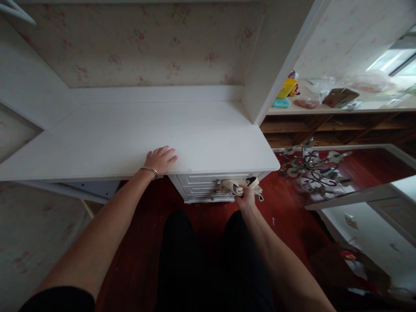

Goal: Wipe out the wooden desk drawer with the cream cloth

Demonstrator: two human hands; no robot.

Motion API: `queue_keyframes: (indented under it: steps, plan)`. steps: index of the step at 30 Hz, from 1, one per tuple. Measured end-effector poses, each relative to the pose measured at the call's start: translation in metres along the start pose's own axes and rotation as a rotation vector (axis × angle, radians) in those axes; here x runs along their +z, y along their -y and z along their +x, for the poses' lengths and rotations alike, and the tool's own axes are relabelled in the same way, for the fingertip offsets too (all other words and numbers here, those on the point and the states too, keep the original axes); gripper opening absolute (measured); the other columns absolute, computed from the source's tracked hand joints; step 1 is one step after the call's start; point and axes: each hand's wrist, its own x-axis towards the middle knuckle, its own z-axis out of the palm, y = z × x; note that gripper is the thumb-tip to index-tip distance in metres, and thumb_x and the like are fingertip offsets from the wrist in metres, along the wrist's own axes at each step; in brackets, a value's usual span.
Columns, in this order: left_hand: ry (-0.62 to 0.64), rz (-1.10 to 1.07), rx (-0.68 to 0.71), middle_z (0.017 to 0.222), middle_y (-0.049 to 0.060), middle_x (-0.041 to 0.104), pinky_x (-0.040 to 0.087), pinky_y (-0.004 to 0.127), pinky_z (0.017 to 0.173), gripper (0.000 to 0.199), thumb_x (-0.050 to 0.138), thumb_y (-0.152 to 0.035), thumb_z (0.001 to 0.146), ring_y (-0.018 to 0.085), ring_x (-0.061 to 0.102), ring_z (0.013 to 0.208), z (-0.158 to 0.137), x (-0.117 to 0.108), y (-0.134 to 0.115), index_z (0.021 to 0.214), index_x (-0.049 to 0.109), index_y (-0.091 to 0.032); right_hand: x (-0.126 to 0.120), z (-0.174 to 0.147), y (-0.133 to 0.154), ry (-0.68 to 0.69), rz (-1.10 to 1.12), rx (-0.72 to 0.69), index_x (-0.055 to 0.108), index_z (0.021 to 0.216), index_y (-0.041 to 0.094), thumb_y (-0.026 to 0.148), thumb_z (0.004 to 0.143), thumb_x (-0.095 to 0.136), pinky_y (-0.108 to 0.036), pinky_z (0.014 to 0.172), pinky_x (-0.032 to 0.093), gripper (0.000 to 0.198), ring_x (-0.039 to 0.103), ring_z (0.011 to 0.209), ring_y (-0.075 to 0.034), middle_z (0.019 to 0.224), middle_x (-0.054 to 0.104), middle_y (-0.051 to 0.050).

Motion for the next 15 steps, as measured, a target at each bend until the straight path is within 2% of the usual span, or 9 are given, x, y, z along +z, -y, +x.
queue_keyframes:
  steps: [2,6,12,15]
  plan:
    - [-0.05,-0.007,-0.072,0.15,0.0,0.042,0.024,0.05,0.111,0.056,0.025,-0.062,0.093,0.026,0.037,0.134,0.003,0.006,0.008,0.137,0.048,-0.036,0.009,0.009,-0.007,-0.014,-0.003,0.012,0.053,0.076,0.017,0.003,0.074,0.05,-0.027,0.06,0.057,0.015,0.065,0.056,-0.015,0.064,0.064,0.001]
    - [-0.146,-0.024,-0.056,0.145,-0.001,0.048,0.026,0.045,0.11,0.052,0.033,-0.062,0.091,0.024,0.042,0.13,0.002,0.014,0.01,0.133,0.052,-0.037,0.016,0.024,-0.018,-0.049,-0.015,0.02,0.051,0.075,0.018,0.003,0.071,0.053,-0.029,0.059,0.057,0.016,0.064,0.055,-0.015,0.064,0.063,0.003]
    - [-0.18,-0.035,-0.058,0.142,-0.002,0.051,0.029,0.044,0.108,0.049,0.037,-0.061,0.09,0.024,0.045,0.127,0.003,0.014,0.01,0.13,0.055,-0.037,0.016,0.038,-0.024,-0.098,-0.001,-0.012,0.046,0.073,0.021,0.002,0.072,0.052,-0.031,0.059,0.057,0.02,0.056,0.046,-0.012,0.058,0.056,0.009]
    - [-0.194,-0.043,-0.061,0.141,-0.002,0.052,0.029,0.043,0.108,0.048,0.04,-0.061,0.09,0.023,0.045,0.127,0.003,0.015,0.011,0.129,0.056,-0.037,0.02,0.037,-0.018,-0.044,0.02,-0.043,0.049,0.076,0.022,0.002,0.074,0.048,-0.035,0.067,0.058,0.019,0.059,0.051,-0.013,0.061,0.06,0.008]
